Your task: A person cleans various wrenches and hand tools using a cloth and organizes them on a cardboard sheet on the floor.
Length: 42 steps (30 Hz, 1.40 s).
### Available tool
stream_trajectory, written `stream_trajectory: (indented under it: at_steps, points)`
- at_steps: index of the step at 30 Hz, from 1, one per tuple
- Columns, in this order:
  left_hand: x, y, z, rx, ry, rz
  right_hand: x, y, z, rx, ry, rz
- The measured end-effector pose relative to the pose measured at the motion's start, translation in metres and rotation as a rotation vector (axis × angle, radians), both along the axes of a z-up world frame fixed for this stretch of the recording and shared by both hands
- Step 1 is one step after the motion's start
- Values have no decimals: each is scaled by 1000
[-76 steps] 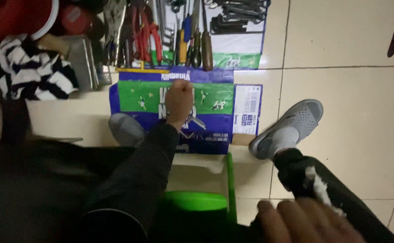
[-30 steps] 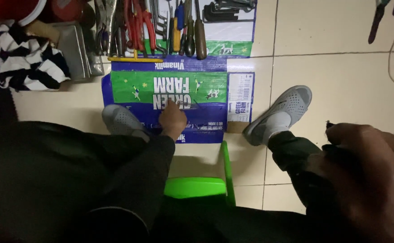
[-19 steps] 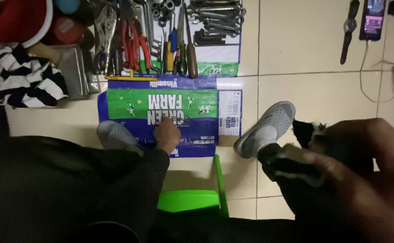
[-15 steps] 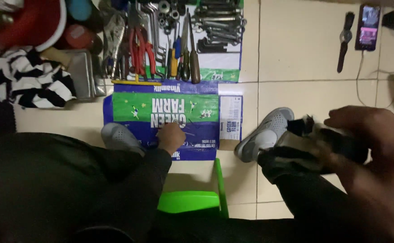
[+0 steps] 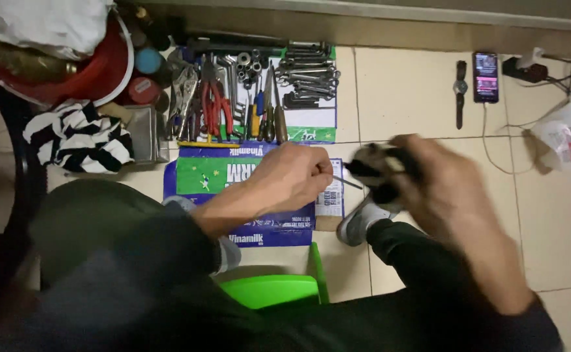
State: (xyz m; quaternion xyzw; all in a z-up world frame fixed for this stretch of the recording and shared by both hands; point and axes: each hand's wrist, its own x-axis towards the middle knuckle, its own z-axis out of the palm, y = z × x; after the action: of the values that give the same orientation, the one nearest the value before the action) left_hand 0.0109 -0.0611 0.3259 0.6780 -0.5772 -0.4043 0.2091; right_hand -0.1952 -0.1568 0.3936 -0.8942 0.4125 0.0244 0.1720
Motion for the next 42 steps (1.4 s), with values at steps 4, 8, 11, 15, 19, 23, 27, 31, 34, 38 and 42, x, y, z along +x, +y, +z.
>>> stream_trajectory:
  at_steps: [4, 8, 11, 15, 19, 23, 27, 31, 34, 38, 42]
  points:
    - [5, 12, 4, -288, 63, -35, 33, 36, -1, 278, 72, -60]
    - [-6, 15, -21, -284, 23, -54, 32, 43, 3, 515, -97, 115]
    - [-10, 20, -17, -422, 38, -35, 23, 38, 0, 658, -66, -156]
    - [-16, 25, -22, -680, -79, -59, 11, 33, 0, 691, -281, -220]
    - [-11, 19, -20, -793, -224, -185, 16, 41, -20, 462, -19, -287]
    - [-19, 12, -41, -164, 450, 208, 20, 51, -41, -135, -341, 185]
    - [-11, 11, -24, -252, 473, 240, 16, 47, -45, -185, -379, 142]
    - [11, 12, -2, -426, 391, 152, -6, 32, -35, 41, -341, -35]
    - [33, 11, 13, -537, 419, 237, -11, 23, -8, 159, -225, -265]
    - [39, 11, 29, -412, 285, 269, 18, 18, 38, 234, -299, -590]
    - [23, 8, 21, -652, 180, 158, 16, 9, 13, 365, -548, -254]
